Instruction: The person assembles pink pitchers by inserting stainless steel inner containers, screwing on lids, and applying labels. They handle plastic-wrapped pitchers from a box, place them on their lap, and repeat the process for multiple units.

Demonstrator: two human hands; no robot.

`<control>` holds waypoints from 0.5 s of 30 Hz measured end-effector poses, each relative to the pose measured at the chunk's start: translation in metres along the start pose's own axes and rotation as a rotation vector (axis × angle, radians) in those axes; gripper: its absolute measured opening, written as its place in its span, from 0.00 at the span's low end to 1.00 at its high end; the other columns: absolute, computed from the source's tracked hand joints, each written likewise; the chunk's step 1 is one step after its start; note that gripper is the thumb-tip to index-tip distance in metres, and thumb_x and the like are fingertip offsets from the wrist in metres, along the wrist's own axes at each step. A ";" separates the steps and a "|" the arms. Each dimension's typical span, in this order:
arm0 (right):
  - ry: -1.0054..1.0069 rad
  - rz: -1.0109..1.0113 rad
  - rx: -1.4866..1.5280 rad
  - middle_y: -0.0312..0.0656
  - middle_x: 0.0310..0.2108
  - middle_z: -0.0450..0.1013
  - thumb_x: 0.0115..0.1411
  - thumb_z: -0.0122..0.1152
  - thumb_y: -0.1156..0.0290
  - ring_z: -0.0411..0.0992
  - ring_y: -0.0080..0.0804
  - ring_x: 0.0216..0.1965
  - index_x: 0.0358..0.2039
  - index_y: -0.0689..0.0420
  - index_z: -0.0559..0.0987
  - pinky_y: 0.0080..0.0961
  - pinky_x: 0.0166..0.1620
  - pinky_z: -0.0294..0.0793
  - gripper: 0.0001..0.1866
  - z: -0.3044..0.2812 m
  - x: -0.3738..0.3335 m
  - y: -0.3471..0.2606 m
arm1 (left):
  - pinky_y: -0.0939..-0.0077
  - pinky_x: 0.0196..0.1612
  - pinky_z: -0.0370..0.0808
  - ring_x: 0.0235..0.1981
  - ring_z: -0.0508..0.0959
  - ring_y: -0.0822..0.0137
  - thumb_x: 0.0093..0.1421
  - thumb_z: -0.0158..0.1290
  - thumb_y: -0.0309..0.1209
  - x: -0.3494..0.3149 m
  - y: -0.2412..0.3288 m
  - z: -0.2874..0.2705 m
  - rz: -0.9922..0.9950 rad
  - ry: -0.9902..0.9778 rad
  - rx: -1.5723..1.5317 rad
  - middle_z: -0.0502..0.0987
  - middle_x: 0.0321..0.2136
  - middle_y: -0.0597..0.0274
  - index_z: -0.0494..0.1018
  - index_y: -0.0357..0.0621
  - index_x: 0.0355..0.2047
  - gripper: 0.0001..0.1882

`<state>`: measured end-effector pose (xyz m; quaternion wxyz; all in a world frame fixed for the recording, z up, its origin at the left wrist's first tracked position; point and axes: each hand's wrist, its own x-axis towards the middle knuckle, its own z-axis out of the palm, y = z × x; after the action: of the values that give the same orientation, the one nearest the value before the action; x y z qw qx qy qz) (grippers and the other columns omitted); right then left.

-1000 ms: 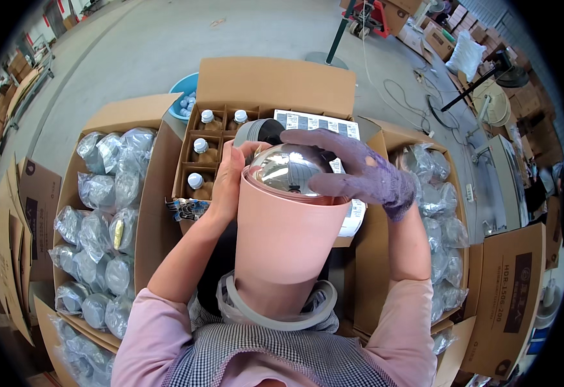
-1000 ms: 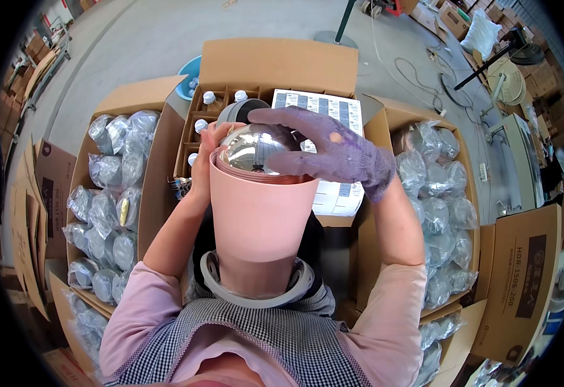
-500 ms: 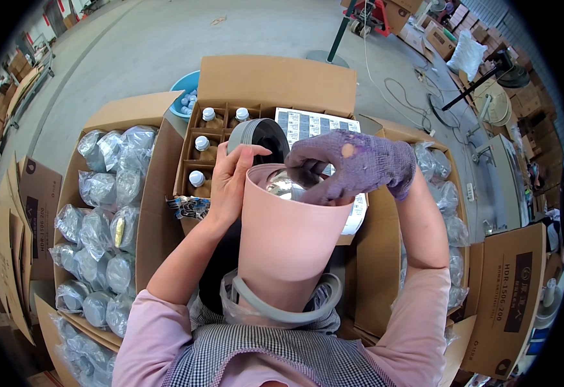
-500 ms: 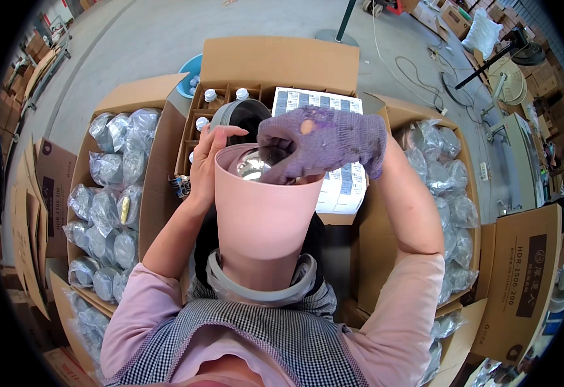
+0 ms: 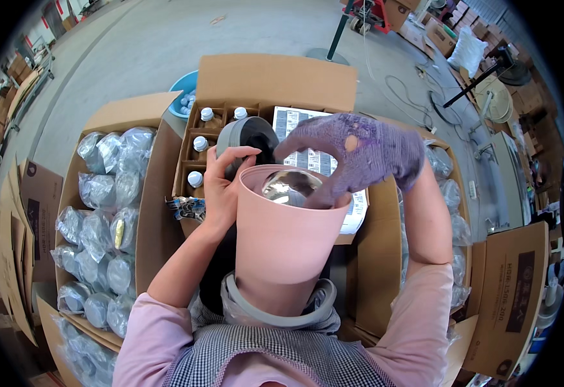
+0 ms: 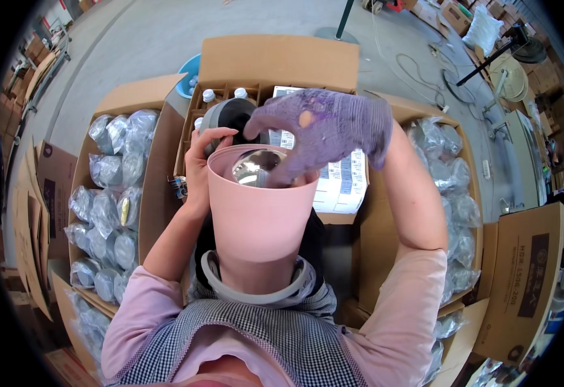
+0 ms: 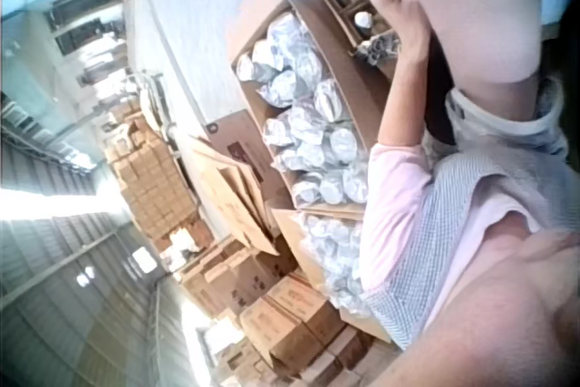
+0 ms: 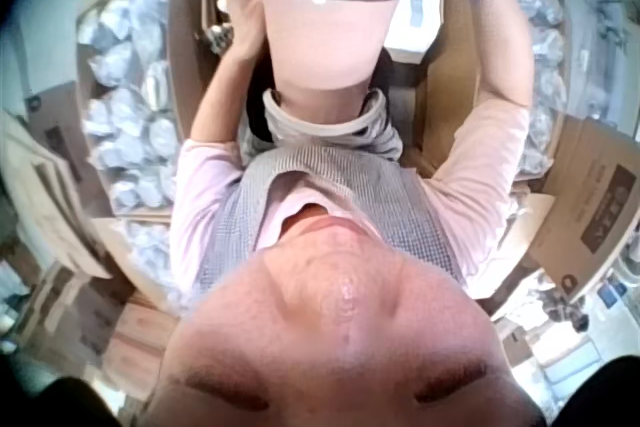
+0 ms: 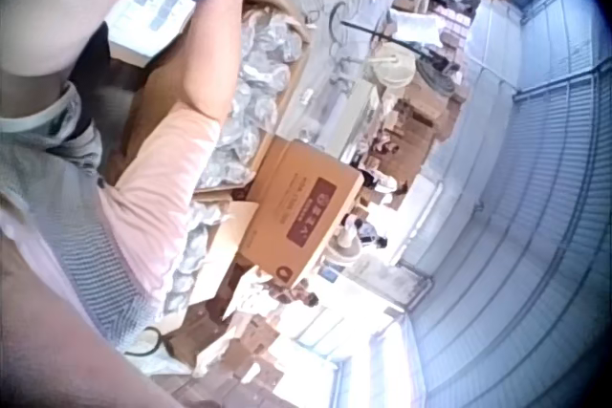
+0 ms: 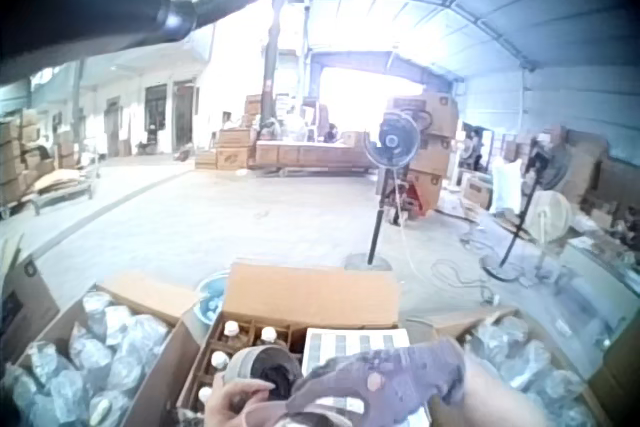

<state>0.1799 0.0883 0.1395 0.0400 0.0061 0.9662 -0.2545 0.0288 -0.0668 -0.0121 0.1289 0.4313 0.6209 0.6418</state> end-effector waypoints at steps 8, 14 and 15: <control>-0.298 0.260 -0.006 0.47 0.38 0.77 0.46 0.72 0.54 0.75 0.35 0.40 0.51 0.59 0.76 0.28 0.45 0.74 0.34 -0.004 0.017 -0.022 | 0.71 0.51 0.65 0.47 0.68 0.62 0.57 0.59 0.24 -0.003 -0.005 0.006 -0.014 0.016 0.014 0.73 0.37 0.61 0.79 0.46 0.37 0.07; -0.176 -0.120 0.129 0.48 0.43 0.76 0.47 0.70 0.55 0.75 0.37 0.41 0.56 0.54 0.75 0.28 0.45 0.74 0.35 0.015 0.005 0.017 | 0.72 0.51 0.66 0.47 0.70 0.62 0.57 0.59 0.24 -0.006 0.002 0.009 -0.018 -0.003 -0.069 0.68 0.40 0.60 0.79 0.47 0.37 0.08; -0.170 -0.179 0.107 0.47 0.43 0.76 0.47 0.70 0.55 0.74 0.36 0.42 0.57 0.51 0.75 0.28 0.45 0.73 0.35 0.011 0.004 0.013 | 0.72 0.51 0.66 0.47 0.70 0.62 0.57 0.59 0.24 -0.008 0.002 0.009 -0.017 -0.011 -0.075 0.68 0.39 0.61 0.79 0.47 0.37 0.08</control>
<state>0.1768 0.0938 0.1236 0.0985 -0.0997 0.9411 -0.3078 0.0403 -0.0667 -0.0143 0.1541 0.4244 0.5993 0.6611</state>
